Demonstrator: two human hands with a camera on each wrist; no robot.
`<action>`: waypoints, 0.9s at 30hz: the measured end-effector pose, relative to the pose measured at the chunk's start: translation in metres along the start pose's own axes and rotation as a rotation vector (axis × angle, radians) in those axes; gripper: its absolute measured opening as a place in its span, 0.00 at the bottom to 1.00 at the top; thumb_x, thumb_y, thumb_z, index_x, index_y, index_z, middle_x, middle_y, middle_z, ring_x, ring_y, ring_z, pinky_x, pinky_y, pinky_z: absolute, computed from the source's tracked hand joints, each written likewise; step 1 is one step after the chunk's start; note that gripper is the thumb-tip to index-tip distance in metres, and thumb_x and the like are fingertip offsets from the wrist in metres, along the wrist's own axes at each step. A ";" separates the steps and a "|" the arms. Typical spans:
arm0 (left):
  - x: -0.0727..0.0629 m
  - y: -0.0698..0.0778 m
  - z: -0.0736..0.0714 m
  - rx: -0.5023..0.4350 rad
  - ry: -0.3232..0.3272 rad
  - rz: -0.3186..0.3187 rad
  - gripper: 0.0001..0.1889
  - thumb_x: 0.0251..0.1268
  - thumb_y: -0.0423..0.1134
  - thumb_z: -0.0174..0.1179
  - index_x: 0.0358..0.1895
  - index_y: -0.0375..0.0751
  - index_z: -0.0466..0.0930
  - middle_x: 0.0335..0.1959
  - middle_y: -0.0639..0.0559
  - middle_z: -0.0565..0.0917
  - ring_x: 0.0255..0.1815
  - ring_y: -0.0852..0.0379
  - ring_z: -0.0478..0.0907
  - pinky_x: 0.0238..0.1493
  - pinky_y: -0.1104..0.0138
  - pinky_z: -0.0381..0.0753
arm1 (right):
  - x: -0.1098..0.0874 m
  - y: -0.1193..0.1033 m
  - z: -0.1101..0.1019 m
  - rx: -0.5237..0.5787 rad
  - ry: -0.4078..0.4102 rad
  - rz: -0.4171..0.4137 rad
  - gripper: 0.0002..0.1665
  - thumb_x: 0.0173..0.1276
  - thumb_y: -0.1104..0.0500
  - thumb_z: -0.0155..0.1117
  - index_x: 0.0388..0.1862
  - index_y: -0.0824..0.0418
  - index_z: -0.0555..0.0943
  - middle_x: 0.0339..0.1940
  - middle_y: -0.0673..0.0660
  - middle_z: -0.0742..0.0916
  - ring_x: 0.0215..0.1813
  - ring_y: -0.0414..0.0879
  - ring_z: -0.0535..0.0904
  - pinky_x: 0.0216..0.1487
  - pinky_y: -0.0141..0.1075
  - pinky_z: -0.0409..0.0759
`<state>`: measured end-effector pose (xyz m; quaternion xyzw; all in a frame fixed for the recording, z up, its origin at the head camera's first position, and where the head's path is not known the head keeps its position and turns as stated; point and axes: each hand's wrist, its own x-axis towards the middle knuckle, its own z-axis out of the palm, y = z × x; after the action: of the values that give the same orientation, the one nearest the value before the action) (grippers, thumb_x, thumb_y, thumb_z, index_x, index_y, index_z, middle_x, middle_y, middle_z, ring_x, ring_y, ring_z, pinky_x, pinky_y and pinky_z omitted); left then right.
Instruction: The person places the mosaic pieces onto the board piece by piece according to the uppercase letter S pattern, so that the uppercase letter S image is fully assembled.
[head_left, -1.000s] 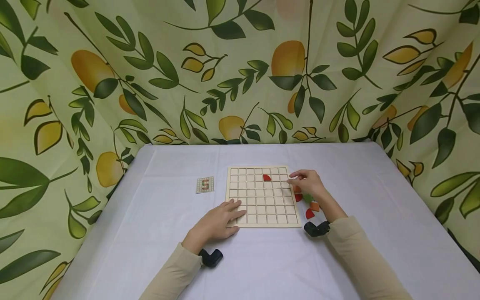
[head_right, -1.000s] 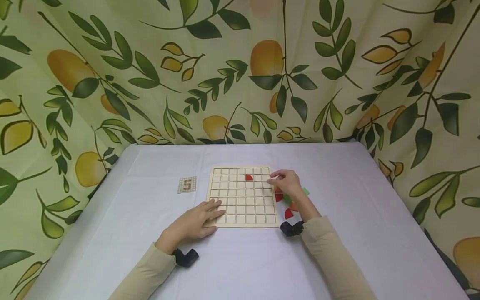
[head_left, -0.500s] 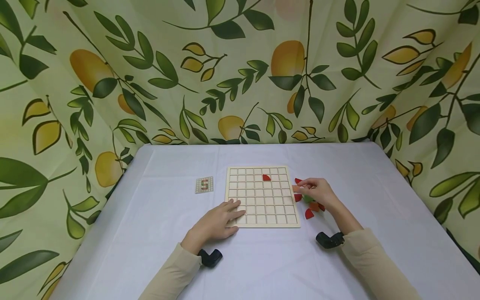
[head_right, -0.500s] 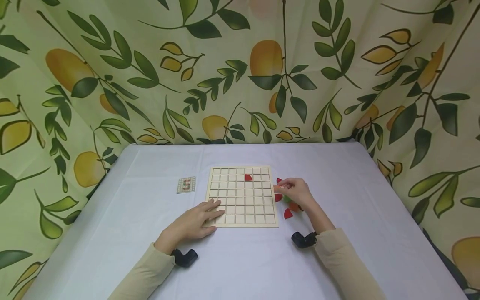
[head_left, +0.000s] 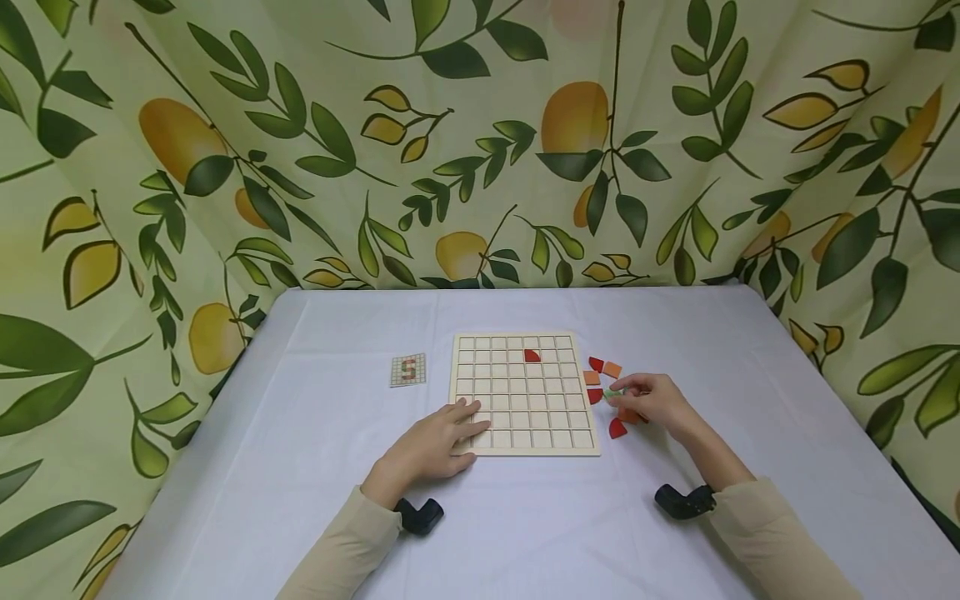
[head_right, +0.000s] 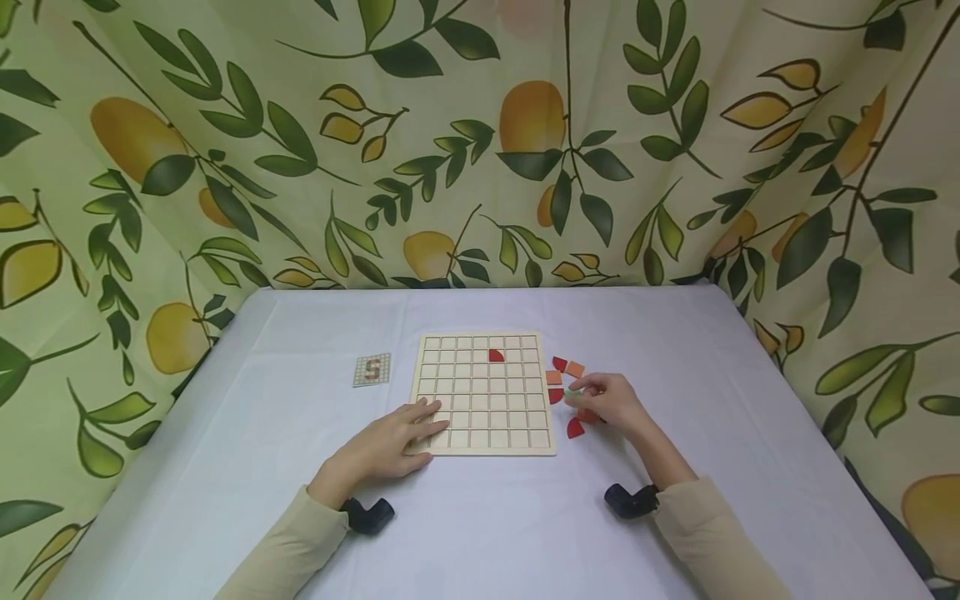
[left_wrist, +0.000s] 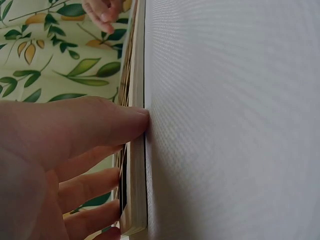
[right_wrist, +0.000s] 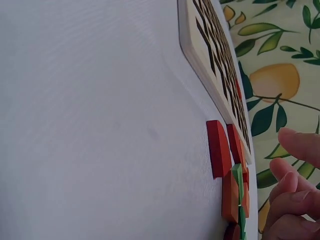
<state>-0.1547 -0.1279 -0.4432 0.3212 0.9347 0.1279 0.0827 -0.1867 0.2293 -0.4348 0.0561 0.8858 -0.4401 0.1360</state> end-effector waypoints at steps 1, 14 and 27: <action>0.000 0.000 0.000 0.002 0.000 -0.001 0.26 0.63 0.45 0.59 0.66 0.50 0.73 0.73 0.46 0.68 0.76 0.41 0.61 0.71 0.48 0.70 | -0.001 0.001 0.000 -0.001 -0.002 -0.002 0.24 0.63 0.55 0.67 0.53 0.69 0.79 0.22 0.49 0.74 0.28 0.43 0.69 0.25 0.30 0.68; -0.001 -0.002 0.000 0.006 0.013 0.015 0.26 0.62 0.45 0.59 0.65 0.49 0.74 0.72 0.45 0.69 0.76 0.41 0.61 0.71 0.48 0.70 | -0.010 0.013 -0.008 -0.036 -0.025 -0.021 0.24 0.60 0.56 0.70 0.50 0.70 0.81 0.22 0.49 0.73 0.31 0.42 0.69 0.27 0.29 0.68; 0.000 -0.002 0.001 0.010 0.015 0.022 0.26 0.62 0.45 0.59 0.65 0.49 0.74 0.72 0.45 0.69 0.76 0.40 0.62 0.71 0.49 0.70 | -0.008 0.024 -0.015 -0.117 -0.012 -0.015 0.21 0.56 0.60 0.73 0.46 0.71 0.82 0.23 0.51 0.70 0.35 0.45 0.66 0.25 0.30 0.63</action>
<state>-0.1552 -0.1291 -0.4444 0.3309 0.9323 0.1265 0.0726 -0.1765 0.2557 -0.4422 0.0388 0.9096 -0.3888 0.1413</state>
